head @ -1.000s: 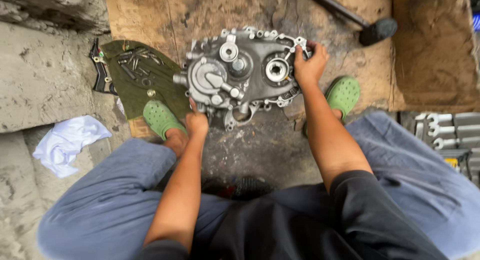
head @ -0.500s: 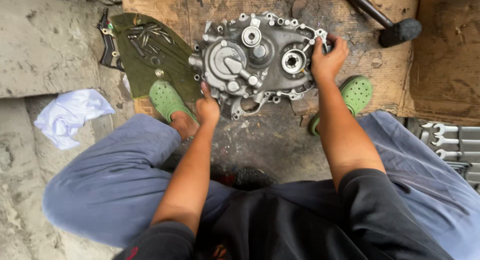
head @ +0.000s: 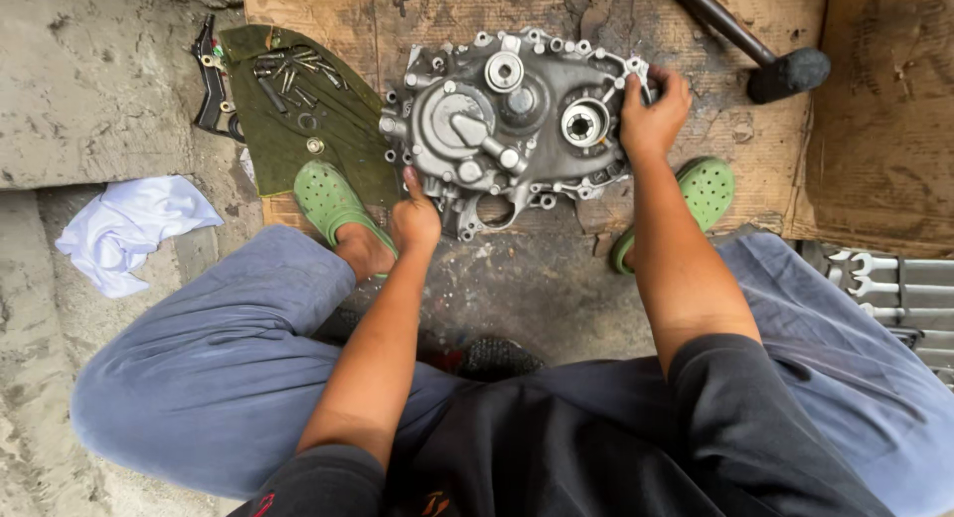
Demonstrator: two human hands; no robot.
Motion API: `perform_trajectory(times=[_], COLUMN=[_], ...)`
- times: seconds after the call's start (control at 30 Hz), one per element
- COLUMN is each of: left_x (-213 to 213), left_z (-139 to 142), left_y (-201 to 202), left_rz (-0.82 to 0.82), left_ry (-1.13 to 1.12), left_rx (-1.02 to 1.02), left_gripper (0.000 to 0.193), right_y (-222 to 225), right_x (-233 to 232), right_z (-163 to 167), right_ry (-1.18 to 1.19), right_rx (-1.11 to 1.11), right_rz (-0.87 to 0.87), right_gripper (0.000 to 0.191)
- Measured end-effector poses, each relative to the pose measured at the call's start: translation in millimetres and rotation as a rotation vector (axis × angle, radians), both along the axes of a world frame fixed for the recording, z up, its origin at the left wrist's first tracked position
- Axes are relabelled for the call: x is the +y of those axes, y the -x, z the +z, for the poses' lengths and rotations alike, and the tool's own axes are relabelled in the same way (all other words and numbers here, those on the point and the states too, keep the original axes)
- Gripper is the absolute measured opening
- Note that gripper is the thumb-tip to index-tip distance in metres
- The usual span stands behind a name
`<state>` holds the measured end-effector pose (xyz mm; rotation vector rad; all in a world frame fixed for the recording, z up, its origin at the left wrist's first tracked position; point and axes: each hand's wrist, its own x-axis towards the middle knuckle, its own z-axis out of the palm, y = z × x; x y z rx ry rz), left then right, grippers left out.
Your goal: The person disassembles a motorcycle engine casing while sitting on the floor. They use a rubber mallet to separate the two halves of the engine case, then remove internal gears and shafts, placing them on a cloth nearby.
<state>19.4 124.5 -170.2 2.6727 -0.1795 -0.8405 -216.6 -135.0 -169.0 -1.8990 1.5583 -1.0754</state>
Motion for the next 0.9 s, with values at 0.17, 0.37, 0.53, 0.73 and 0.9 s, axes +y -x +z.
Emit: perform_trajectory(times=[0.17, 0.37, 0.53, 0.73, 0.9], left_x=[-1, 7, 2, 5, 8], left_z=[2, -6, 0, 6, 10], left_y=[-2, 2, -2, -1, 0], left_rz=[0.023, 0.007, 0.02, 0.022, 0.012], left_ry=[-0.022, -0.015, -0.04, -0.003, 0.052], left_rx=[0.022, 0.078, 0.149, 0.177, 0.168], left_gripper=[0.108, 0.113, 0.117, 0.118, 0.117], right_y=[-2, -3, -7, -6, -3], right_x=[-1, -6, -17, -18, -9], right_z=[2, 3, 12, 15, 16], right_ry=[0.026, -0.015, -0.06, -0.208, -0.097], right_rx=[0.046, 0.005, 0.017, 0.018, 0.073], right_rz=[-0.058, 0.023, 0.04, 0.043, 0.052], right_gripper=[0.026, 0.025, 0.033, 0.036, 0.038])
